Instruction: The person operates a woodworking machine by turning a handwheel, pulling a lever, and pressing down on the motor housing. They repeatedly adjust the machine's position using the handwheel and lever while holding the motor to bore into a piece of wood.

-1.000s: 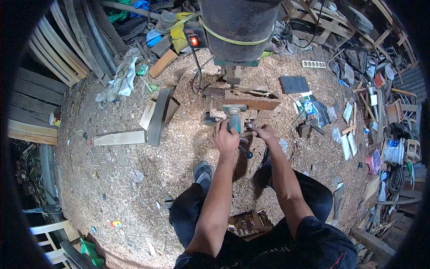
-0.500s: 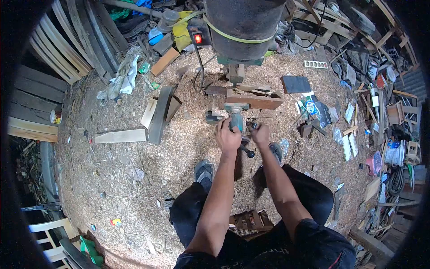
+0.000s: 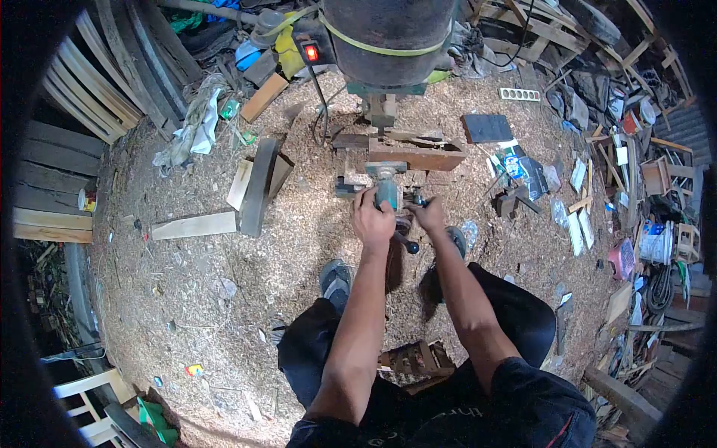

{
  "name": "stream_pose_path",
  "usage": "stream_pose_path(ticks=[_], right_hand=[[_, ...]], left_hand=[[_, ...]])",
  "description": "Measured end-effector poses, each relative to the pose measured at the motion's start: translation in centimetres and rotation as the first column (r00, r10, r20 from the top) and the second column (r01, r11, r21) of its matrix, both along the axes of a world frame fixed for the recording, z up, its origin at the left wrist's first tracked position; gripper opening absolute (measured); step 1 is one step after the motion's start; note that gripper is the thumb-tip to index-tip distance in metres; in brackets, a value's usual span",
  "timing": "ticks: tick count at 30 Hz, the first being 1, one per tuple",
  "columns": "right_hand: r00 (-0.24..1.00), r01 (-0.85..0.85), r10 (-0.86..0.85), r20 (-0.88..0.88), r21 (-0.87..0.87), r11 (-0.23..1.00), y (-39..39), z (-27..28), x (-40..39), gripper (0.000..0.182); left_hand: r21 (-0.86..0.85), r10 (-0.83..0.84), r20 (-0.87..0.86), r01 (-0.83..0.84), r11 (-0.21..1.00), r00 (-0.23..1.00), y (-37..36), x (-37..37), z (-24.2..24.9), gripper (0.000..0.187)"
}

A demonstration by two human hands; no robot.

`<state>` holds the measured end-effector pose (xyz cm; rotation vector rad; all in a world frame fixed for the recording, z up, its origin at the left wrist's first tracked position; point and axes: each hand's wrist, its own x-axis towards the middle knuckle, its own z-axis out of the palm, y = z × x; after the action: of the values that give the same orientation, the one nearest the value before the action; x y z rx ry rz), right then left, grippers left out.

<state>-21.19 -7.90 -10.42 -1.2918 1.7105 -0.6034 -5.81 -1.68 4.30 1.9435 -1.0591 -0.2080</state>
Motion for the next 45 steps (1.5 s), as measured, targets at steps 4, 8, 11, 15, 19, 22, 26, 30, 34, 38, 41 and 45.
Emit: stream_pose_path(ticks=[4,8,11,15,19,22,26,30,34,38,41,45], right_hand=[[0.975,-0.025,0.0,-0.224,-0.107,0.994,0.3,2.7,1.1,0.079],[0.99,-0.002,0.024,0.137,-0.153,0.988,1.8,1.8,-1.6,0.073],[0.998,-0.018,0.023,0.067,-0.063,0.998,2.0,0.7,-2.3,0.067],[0.897,0.107,-0.16,0.412,0.149,0.983,1.5,2.3,-0.9,0.042],[0.953,0.104,-0.115,0.281,0.054,0.993,0.7,0.0,-1.0,0.037],[0.958,-0.074,-0.072,-0.279,-0.479,0.875,1.6,2.3,0.8,0.049],[0.922,0.305,-0.386,-0.013,-0.588,0.749,1.3,0.8,2.0,0.035],[0.862,0.329,-0.209,0.461,-0.196,0.924,2.6,5.7,0.6,0.043],[0.913,0.403,-0.381,0.145,-0.46,0.791,2.4,5.3,0.5,0.045],[0.834,0.511,-0.407,0.373,-0.24,0.826,3.7,11.9,1.8,0.046],[0.92,0.389,-0.331,0.209,-0.572,0.722,2.7,8.2,2.3,0.046],[0.842,0.522,-0.45,0.296,-0.241,0.818,3.3,9.6,1.1,0.046]], left_hand=[[-0.009,0.016,-0.03,-0.017,1.0,0.999,0.5,0.3,-0.8,0.037],[-0.249,0.103,0.188,-0.054,0.967,0.977,1.8,-1.6,1.4,0.028],[-0.301,0.151,0.194,-0.088,0.95,0.969,-0.4,-1.9,-0.5,0.027],[-0.258,0.12,0.195,-0.067,0.964,0.973,0.0,-1.9,0.1,0.025],[-0.211,0.062,0.204,-0.018,0.977,0.977,0.0,-1.4,-0.6,0.02],[-0.209,0.07,0.19,-0.03,0.977,0.979,0.0,-1.7,-0.9,0.019],[-0.238,0.081,0.206,-0.03,0.971,0.975,0.0,-1.3,-1.4,0.019],[-0.24,0.077,0.185,-0.031,0.97,0.98,0.0,-1.5,-1.3,0.019],[-0.208,0.084,0.165,-0.048,0.977,0.983,0.1,-1.7,-1.2,0.019],[-0.216,0.082,0.153,-0.048,0.975,0.985,-0.1,-1.4,-1.7,0.018],[-0.177,0.077,0.142,-0.051,0.983,0.987,0.1,-1.7,-1.5,0.019],[-0.194,0.088,0.16,-0.056,0.979,0.983,-0.1,-1.5,-1.3,0.019]])
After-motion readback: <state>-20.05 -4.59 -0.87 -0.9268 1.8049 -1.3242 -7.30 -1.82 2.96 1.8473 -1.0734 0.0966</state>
